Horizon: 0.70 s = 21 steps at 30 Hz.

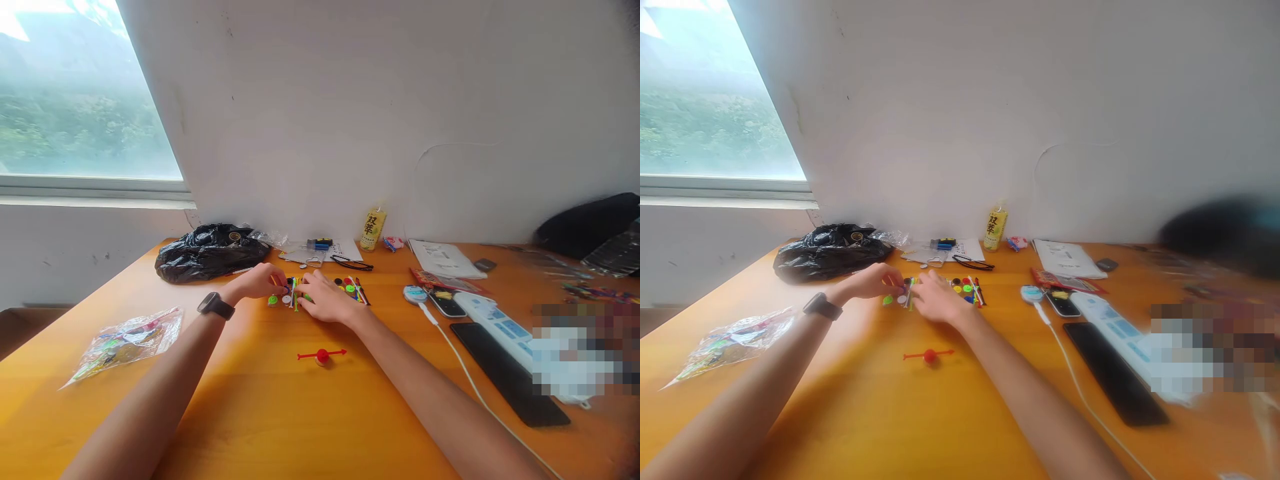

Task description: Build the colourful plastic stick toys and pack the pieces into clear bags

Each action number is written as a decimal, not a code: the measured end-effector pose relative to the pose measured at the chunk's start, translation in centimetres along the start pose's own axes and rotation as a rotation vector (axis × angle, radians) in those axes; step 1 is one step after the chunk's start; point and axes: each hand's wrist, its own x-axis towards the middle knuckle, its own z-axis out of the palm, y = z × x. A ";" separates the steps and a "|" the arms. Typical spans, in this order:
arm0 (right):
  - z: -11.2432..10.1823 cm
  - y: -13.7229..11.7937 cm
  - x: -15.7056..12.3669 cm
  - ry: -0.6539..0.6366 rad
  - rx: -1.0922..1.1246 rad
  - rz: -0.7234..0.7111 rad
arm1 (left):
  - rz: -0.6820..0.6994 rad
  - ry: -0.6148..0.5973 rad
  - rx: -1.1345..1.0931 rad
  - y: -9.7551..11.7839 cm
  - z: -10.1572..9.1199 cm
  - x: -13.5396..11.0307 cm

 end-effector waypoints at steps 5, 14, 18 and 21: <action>0.5 0.0 0.0 0.012 -0.029 0.002 | 0.014 -0.023 -0.010 -0.4 -0.2 0.0; 0.7 -0.1 0.2 0.058 -0.049 0.001 | 0.054 -0.046 -0.025 -0.8 0.1 0.1; 0.9 -0.4 0.3 0.077 -0.076 -0.011 | 0.046 -0.046 0.014 -0.7 0.0 0.1; 1.1 -0.5 0.3 0.096 -0.069 -0.022 | 0.049 -0.047 0.022 -0.6 -0.1 0.1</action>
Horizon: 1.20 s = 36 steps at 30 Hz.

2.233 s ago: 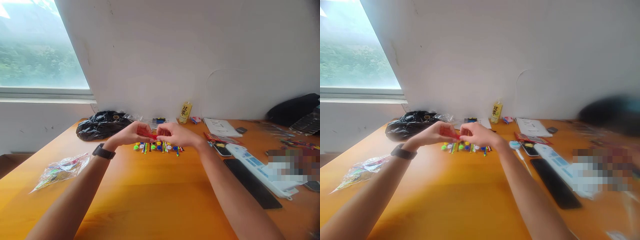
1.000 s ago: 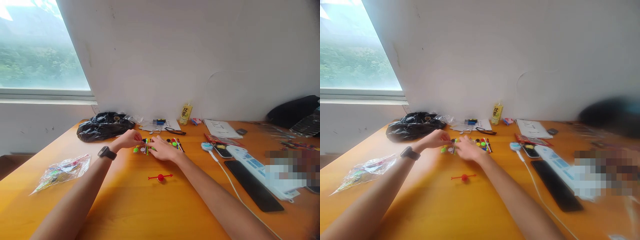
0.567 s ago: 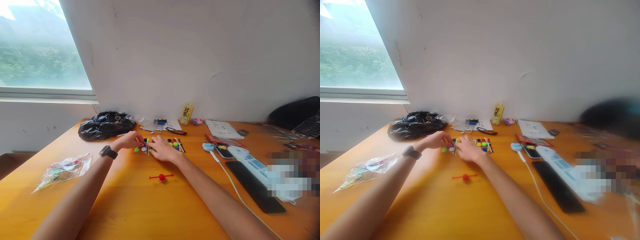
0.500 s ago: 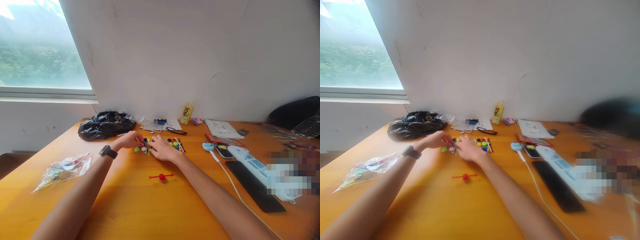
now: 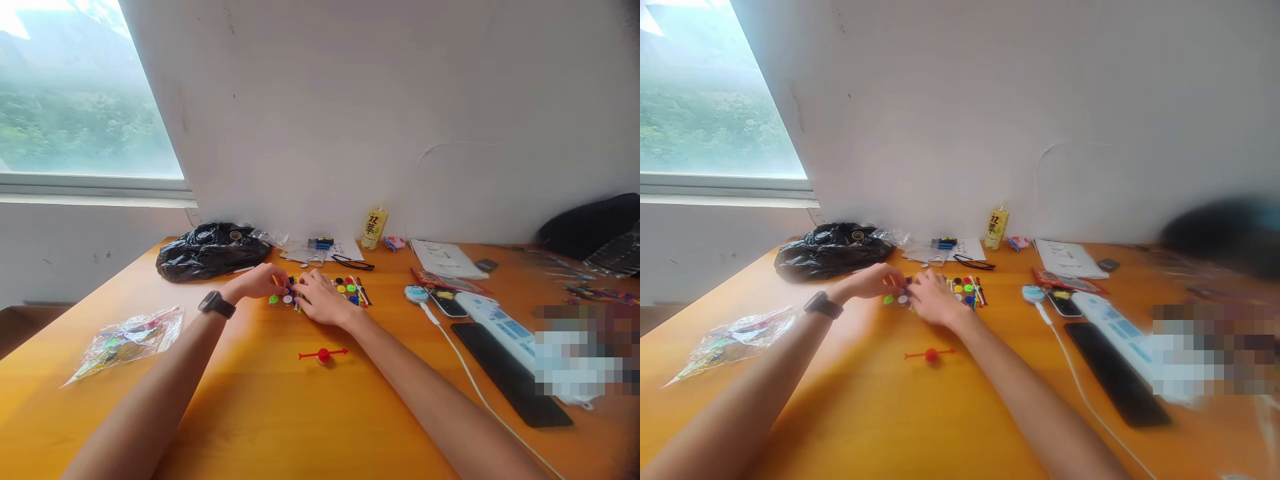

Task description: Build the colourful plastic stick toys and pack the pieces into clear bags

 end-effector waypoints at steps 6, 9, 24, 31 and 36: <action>0.3 0.0 0.1 -0.015 0.075 0.000 | -0.047 -0.014 0.006 0.2 -0.1 -0.2; 0.4 -0.1 0.1 -0.019 0.124 0.020 | -0.042 0.001 0.011 0.3 -0.1 -0.3; 1.3 -0.2 -0.1 -0.024 0.117 -0.001 | 0.006 0.180 -0.046 -1.0 -0.2 0.0; 0.8 -0.9 0.0 -0.024 0.095 0.023 | -0.001 0.167 -0.043 -0.8 0.6 0.4; 0.6 -1.5 0.1 -0.020 0.054 0.057 | 0.029 0.212 -0.054 -0.5 0.3 0.4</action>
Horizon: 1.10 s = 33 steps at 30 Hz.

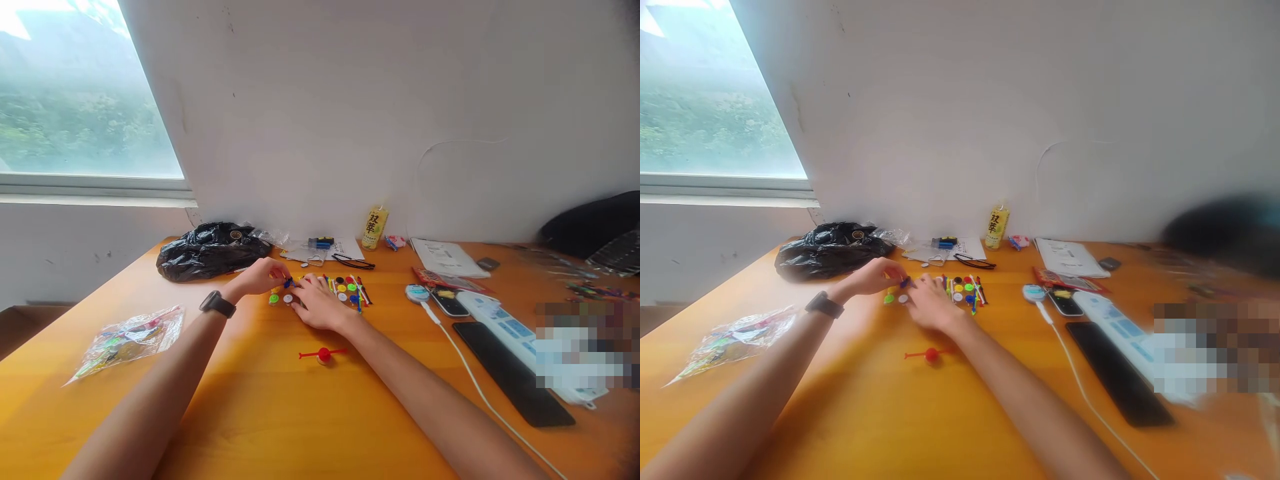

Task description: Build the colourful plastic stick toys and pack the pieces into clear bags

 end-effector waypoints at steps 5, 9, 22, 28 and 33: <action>0.1 0.1 0.1 0.027 0.015 0.025 | 0.020 0.036 -0.035 0.5 -0.6 -0.3; 0.2 0.3 0.3 0.040 0.021 0.048 | 0.036 0.055 -0.092 0.7 -1.1 -0.3; -0.3 1.5 1.2 0.181 0.171 0.234 | 0.007 0.072 -0.409 1.6 -1.6 -0.4; -1.9 4.3 1.7 0.478 0.377 0.246 | 0.037 0.090 -0.490 4.1 -1.1 -0.4; -4.9 7.1 1.2 0.587 0.561 0.310 | 0.095 0.048 -0.492 5.9 -0.3 -0.4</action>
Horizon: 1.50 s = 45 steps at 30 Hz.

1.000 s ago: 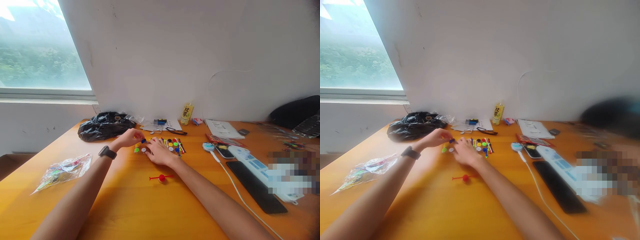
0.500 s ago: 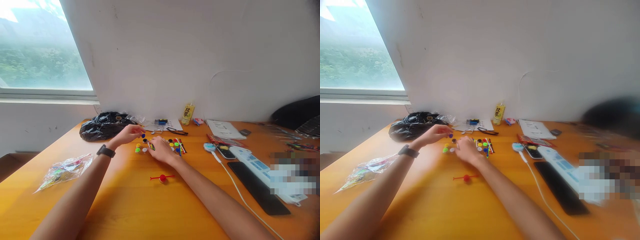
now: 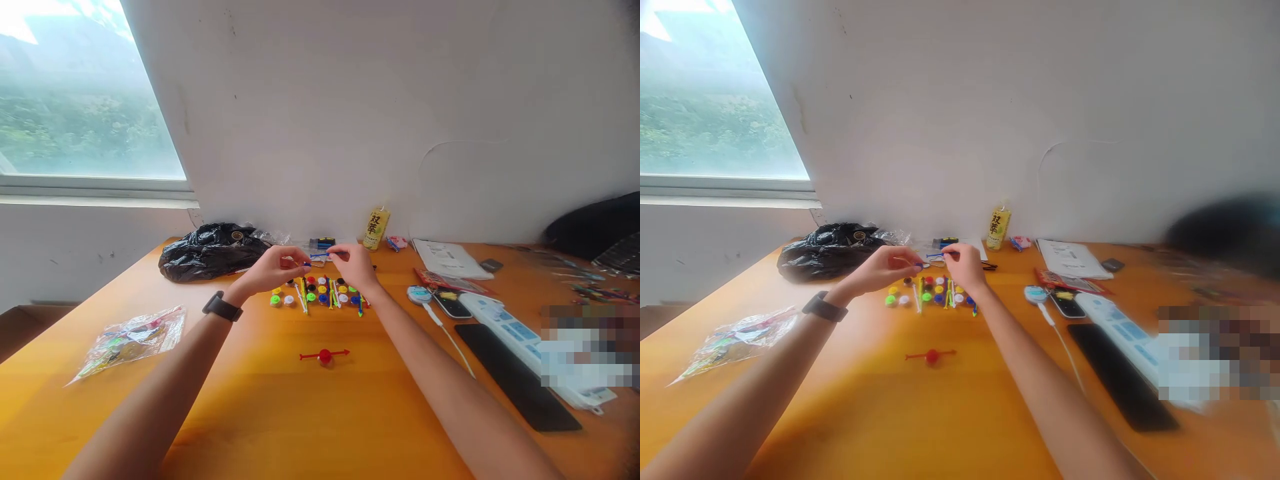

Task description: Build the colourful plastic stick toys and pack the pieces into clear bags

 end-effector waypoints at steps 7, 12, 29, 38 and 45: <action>-4.2 -1.9 1.2 -0.005 0.334 0.204 | -0.092 0.104 -0.079 0.2 0.4 0.1; -5.7 -4.2 0.6 -0.310 0.352 0.155 | -0.126 0.121 -0.215 0.3 1.1 0.1; -4.9 -4.5 -0.3 -0.522 0.199 -0.104 | -0.040 0.034 -0.229 1.4 3.3 0.0; -4.6 -4.5 -2.0 -0.454 0.065 -0.098 | -0.005 0.042 -0.124 1.7 3.8 -0.1; -4.7 -1.9 -8.5 -0.300 0.036 -0.096 | 0.255 -0.059 0.484 1.6 6.9 -0.6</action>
